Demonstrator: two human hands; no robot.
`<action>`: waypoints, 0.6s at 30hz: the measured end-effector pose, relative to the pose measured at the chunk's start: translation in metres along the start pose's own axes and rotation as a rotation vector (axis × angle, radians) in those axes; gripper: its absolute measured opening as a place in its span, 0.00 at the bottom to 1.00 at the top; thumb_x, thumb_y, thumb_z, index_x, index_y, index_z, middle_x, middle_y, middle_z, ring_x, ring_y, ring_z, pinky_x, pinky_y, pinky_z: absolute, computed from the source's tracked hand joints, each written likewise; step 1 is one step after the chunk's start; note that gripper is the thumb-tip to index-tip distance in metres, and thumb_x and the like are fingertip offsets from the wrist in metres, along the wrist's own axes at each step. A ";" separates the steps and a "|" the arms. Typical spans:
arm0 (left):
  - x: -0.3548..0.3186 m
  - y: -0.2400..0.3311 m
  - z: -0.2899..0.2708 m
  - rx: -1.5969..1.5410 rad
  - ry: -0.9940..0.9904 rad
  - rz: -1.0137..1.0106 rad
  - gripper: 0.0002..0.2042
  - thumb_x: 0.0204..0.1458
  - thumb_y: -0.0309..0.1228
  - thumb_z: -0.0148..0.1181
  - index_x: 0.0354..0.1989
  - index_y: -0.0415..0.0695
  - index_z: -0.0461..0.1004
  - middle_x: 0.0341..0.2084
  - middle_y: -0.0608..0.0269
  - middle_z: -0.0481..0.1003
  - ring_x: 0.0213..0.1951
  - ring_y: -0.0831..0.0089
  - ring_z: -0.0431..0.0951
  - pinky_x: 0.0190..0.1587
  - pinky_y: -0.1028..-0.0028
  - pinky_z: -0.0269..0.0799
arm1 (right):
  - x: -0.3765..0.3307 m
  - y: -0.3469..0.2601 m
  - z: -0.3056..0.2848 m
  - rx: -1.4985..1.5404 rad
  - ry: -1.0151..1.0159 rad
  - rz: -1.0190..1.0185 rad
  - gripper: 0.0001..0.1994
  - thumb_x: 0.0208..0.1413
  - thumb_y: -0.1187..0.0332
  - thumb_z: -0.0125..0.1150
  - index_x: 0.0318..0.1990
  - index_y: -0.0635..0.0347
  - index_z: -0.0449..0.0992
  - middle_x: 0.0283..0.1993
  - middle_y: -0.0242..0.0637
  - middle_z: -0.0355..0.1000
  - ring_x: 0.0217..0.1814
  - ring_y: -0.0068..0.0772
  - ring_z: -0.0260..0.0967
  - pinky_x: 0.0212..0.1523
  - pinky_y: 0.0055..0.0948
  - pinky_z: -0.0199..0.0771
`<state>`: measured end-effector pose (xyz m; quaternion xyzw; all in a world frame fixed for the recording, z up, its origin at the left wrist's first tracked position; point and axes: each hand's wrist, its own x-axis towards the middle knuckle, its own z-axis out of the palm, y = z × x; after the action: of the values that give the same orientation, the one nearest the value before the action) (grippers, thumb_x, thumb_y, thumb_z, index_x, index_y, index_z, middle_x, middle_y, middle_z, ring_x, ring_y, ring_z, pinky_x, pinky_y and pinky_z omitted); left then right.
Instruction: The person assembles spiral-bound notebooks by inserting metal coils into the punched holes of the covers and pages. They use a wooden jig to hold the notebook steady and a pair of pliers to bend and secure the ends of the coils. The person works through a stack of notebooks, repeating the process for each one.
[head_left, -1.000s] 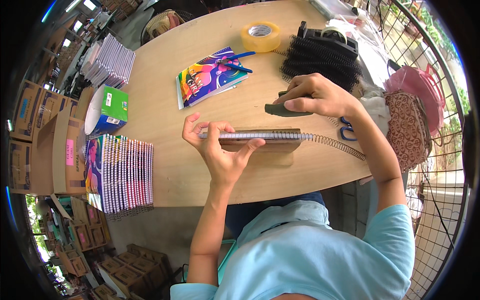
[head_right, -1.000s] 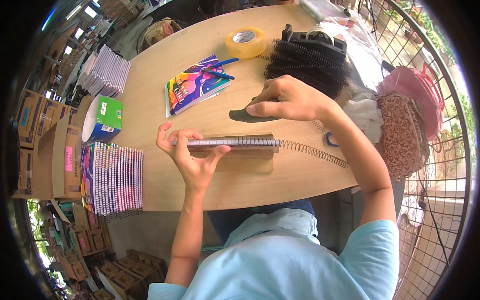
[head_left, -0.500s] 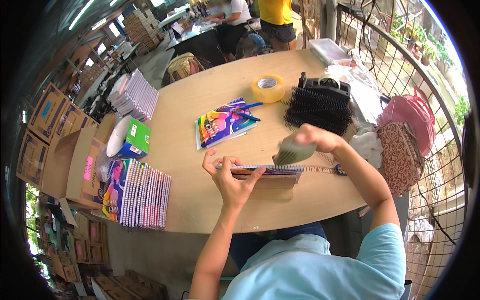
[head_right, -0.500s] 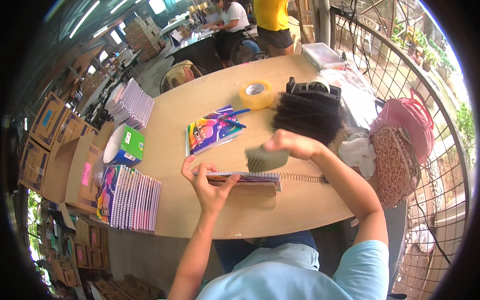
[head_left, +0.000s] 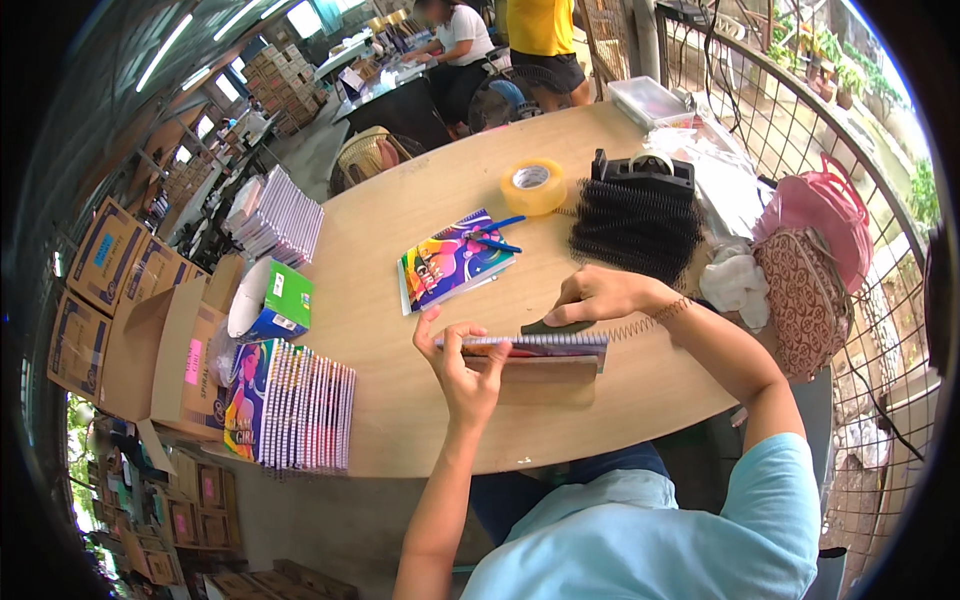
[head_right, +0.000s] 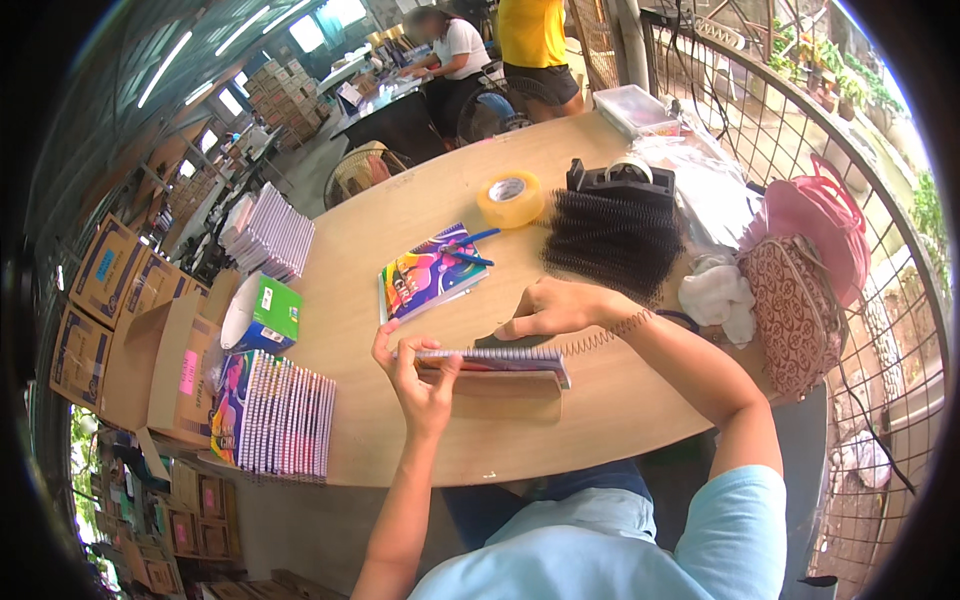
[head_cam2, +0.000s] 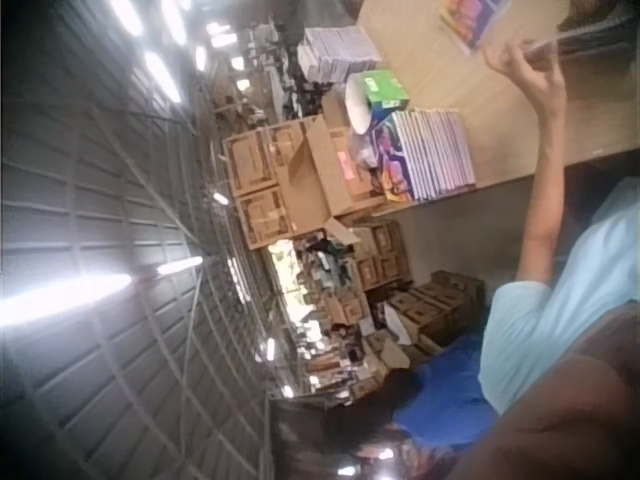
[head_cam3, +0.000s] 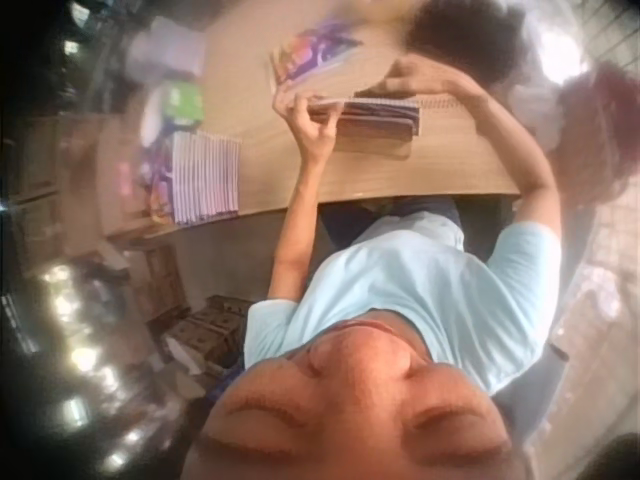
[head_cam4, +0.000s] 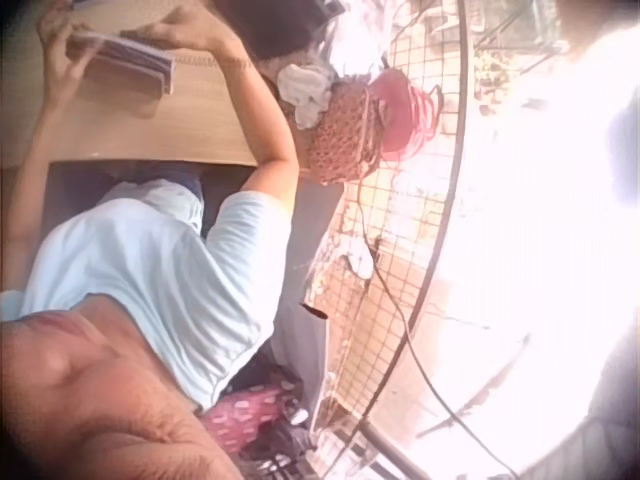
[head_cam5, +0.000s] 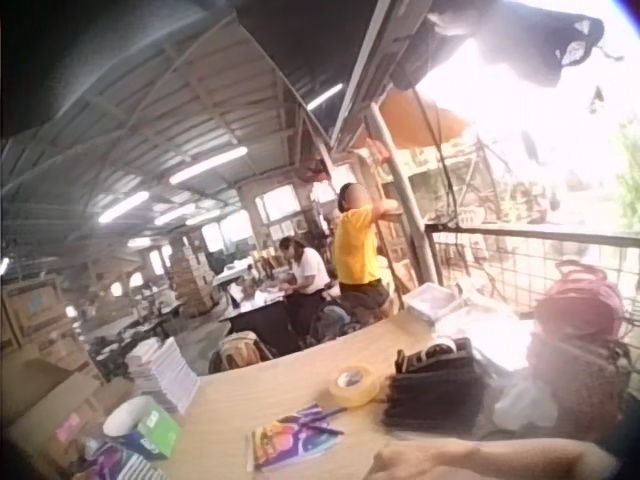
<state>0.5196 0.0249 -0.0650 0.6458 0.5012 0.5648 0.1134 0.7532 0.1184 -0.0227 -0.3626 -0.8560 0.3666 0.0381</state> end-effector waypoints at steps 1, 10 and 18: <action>-0.001 -0.002 0.000 -0.015 0.003 -0.007 0.16 0.49 0.40 0.69 0.34 0.43 0.71 0.57 0.49 0.55 0.47 0.63 0.65 0.50 0.65 0.62 | 0.003 0.008 0.004 0.339 0.016 -0.074 0.27 0.59 0.50 0.54 0.48 0.71 0.77 0.45 0.46 0.78 0.45 0.37 0.75 0.50 0.36 0.73; -0.009 -0.009 -0.001 -0.037 -0.015 -0.020 0.09 0.56 0.33 0.61 0.38 0.43 0.71 0.55 0.52 0.60 0.57 0.62 0.61 0.57 0.66 0.56 | 0.001 -0.014 0.013 1.332 0.207 -0.154 0.31 0.56 0.42 0.53 0.36 0.72 0.79 0.33 0.44 0.78 0.33 0.33 0.71 0.37 0.35 0.69; -0.005 -0.013 -0.001 -0.148 0.032 0.010 0.06 0.55 0.24 0.59 0.40 0.40 0.70 0.46 0.54 0.66 0.51 0.62 0.66 0.52 0.67 0.63 | 0.041 0.008 0.023 0.423 0.132 -0.201 0.29 0.58 0.45 0.52 0.35 0.70 0.80 0.30 0.42 0.77 0.33 0.30 0.71 0.37 0.37 0.70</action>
<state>0.5133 0.0265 -0.0773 0.6292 0.4564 0.6110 0.1501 0.7203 0.1355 -0.0531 -0.2827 -0.7874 0.5078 0.2052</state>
